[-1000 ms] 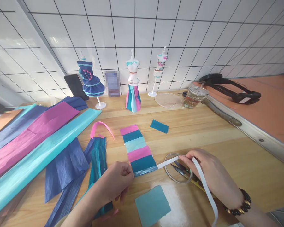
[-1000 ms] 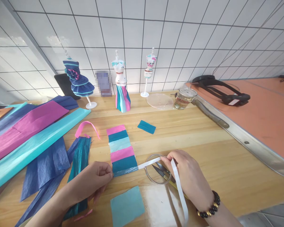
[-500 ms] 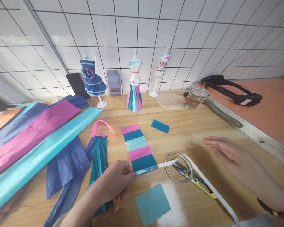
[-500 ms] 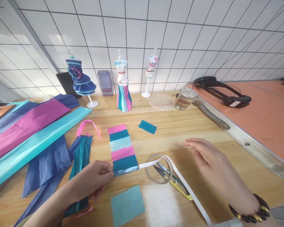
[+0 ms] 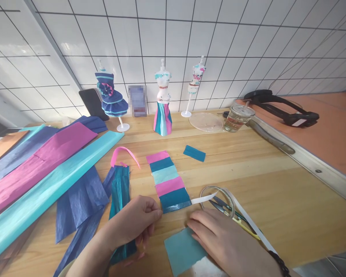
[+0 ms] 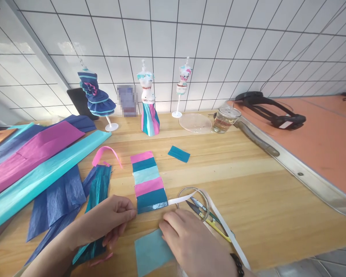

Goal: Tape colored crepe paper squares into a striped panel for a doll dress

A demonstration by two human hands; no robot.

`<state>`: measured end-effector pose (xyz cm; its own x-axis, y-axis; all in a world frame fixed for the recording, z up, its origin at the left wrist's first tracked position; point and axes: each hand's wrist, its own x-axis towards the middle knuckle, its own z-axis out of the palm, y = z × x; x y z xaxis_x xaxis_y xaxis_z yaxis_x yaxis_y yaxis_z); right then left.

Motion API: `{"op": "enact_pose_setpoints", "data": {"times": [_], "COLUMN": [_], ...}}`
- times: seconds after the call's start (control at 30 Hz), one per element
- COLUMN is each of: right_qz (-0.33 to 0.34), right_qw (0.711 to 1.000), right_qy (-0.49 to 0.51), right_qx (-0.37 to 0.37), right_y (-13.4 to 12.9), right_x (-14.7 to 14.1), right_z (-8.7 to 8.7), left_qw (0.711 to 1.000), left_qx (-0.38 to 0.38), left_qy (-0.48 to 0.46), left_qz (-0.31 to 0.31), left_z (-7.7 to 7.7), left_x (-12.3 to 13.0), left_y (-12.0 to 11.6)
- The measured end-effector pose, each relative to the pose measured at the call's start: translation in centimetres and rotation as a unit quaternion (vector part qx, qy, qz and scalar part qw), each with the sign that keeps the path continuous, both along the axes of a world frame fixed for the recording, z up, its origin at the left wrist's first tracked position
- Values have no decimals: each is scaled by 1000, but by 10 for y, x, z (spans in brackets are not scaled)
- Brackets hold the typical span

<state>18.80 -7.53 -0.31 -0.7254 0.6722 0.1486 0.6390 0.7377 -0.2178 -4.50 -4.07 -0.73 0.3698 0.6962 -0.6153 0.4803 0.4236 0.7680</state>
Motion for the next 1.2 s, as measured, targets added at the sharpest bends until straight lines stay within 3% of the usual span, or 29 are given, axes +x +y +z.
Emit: {"op": "enact_pose_setpoints", "data": {"times": [0.3, 0.53, 0.77, 0.9, 1.07, 1.2], "right_qz": [1, -33, -162, -186, -168, -128], "right_qw": [998, 997, 962, 953, 957, 961], "right_qy": [-53, 58, 154, 168, 181, 208], "right_qx": [15, -37, -156, -171, -153, -129], "right_y": [3, 4, 2, 1, -1, -2], "right_x": [-1, -2, -5, -5, -2, -1], "right_z": [-2, 2, 8, 7, 6, 7], "left_qw": [999, 995, 997, 996, 996, 991], "left_qx": [0, -35, 33, 37, 36, 116], "left_qy": [6, -15, -26, -17, 5, 3], "left_qz": [-32, -93, -72, -82, -85, -70], "left_z": [8, 3, -3, -5, 7, 23], "left_x": [0, 0, -3, -4, -6, -3], "left_y": [-3, -10, -8, -8, -5, -2]}}
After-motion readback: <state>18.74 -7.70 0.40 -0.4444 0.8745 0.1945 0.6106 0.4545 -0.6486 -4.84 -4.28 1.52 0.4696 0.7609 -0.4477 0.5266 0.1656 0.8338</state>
